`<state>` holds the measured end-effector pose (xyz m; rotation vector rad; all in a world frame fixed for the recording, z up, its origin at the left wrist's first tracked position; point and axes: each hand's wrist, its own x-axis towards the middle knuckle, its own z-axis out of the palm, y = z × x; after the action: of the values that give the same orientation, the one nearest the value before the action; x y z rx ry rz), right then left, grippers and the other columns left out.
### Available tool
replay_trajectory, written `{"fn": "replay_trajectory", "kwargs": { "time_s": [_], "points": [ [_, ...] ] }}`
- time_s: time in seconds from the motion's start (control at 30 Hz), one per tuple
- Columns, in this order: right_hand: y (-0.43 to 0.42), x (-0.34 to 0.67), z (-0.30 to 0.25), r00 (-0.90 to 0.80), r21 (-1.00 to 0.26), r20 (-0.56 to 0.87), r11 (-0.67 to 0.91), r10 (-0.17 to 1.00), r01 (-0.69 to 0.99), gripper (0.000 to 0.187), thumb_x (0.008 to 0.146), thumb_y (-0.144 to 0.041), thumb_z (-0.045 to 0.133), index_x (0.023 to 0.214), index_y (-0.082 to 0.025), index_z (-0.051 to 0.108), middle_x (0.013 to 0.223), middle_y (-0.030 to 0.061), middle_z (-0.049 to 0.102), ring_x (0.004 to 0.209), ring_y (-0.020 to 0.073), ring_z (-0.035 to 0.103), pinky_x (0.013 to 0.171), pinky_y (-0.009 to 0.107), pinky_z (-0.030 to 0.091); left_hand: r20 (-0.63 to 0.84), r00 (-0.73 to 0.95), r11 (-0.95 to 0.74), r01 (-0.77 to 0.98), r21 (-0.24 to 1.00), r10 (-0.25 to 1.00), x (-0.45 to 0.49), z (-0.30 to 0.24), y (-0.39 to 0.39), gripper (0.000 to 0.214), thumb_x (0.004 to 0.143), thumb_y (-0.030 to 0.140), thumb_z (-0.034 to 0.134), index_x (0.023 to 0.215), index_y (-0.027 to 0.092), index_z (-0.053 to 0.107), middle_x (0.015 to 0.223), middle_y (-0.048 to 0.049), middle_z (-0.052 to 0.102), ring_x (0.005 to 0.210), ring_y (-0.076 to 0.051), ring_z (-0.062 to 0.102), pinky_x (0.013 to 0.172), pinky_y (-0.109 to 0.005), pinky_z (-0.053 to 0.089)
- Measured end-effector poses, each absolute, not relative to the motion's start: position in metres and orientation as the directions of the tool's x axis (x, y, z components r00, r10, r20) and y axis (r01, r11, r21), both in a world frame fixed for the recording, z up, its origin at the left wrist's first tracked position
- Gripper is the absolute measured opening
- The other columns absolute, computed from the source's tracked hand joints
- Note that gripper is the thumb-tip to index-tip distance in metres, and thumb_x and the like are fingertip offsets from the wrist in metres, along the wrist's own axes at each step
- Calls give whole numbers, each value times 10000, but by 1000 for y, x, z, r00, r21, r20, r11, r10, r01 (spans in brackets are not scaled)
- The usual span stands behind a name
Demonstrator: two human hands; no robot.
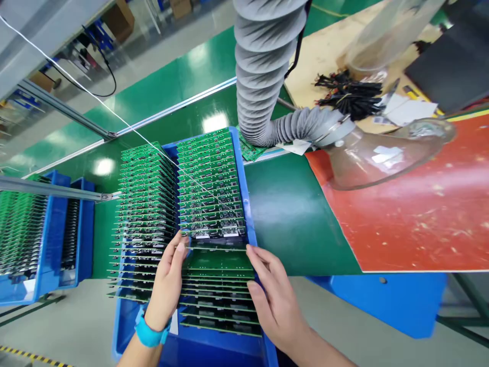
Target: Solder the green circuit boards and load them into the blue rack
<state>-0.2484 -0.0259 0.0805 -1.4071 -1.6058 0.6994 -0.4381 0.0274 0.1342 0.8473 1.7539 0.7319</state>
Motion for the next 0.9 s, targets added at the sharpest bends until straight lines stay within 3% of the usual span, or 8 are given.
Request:
{"fn": "replay_trajectory", "kwargs": {
  "time_s": [0.2, 0.3, 0.4, 0.67, 0.8, 0.9],
  "points": [
    [-7, -230, 82, 74, -906, 130, 88, 989, 415, 377, 880, -158, 363, 1207, -260, 520, 1109, 76, 581, 931, 168, 609, 773, 320, 534, -585, -234, 626, 190, 756, 777, -437, 141, 24, 611, 785, 531, 548, 1287, 199, 442, 1330, -91, 487, 1247, -231, 428, 1083, -377, 296],
    [8, -221, 81, 93, -877, 141, 80, 986, 474, 265, 850, -164, 450, 1060, -247, 587, 1020, 63, 630, 941, 175, 611, 787, 320, 531, -576, -250, 621, 175, 764, 779, -439, 139, 24, 578, 813, 537, 505, 1315, 267, 409, 1397, -40, 410, 1289, -222, 369, 1100, -382, 263],
    [23, -217, 82, 59, -837, 190, 130, 980, 532, 248, 835, -154, 480, 1037, -245, 591, 953, 43, 658, 911, 158, 620, 780, 288, 530, -543, -272, 602, 228, 766, 794, -440, 141, 26, 488, 864, 524, 419, 1311, 328, 413, 1427, 20, 362, 1318, -212, 315, 1120, -390, 214],
    [31, -222, 90, -38, -795, 282, 255, 959, 550, 168, 821, -168, 504, 919, -239, 620, 825, 37, 678, 749, 157, 657, 649, 275, 558, -528, -226, 574, 340, 745, 819, -440, 150, 16, 455, 862, 460, 465, 1274, 268, 483, 1350, -17, 473, 1258, -227, 412, 1082, -373, 308],
    [31, -215, 88, -130, -793, 335, 354, 933, 496, 252, 795, -133, 515, 993, -252, 616, 827, 42, 685, 762, 178, 664, 636, 297, 565, -537, -231, 584, 356, 730, 811, -441, 149, 11, 454, 834, 452, 513, 1239, 247, 518, 1263, -52, 557, 1129, -241, 542, 984, -354, 434],
    [33, -209, 85, -211, -773, 370, 426, 905, 471, 341, 793, -94, 505, 1072, -268, 594, 850, 40, 685, 791, 172, 663, 647, 290, 566, -518, -253, 576, 379, 724, 817, -441, 148, 12, 421, 833, 439, 518, 1209, 250, 541, 1239, -54, 574, 1083, -234, 573, 961, -349, 452]
  ]
}}
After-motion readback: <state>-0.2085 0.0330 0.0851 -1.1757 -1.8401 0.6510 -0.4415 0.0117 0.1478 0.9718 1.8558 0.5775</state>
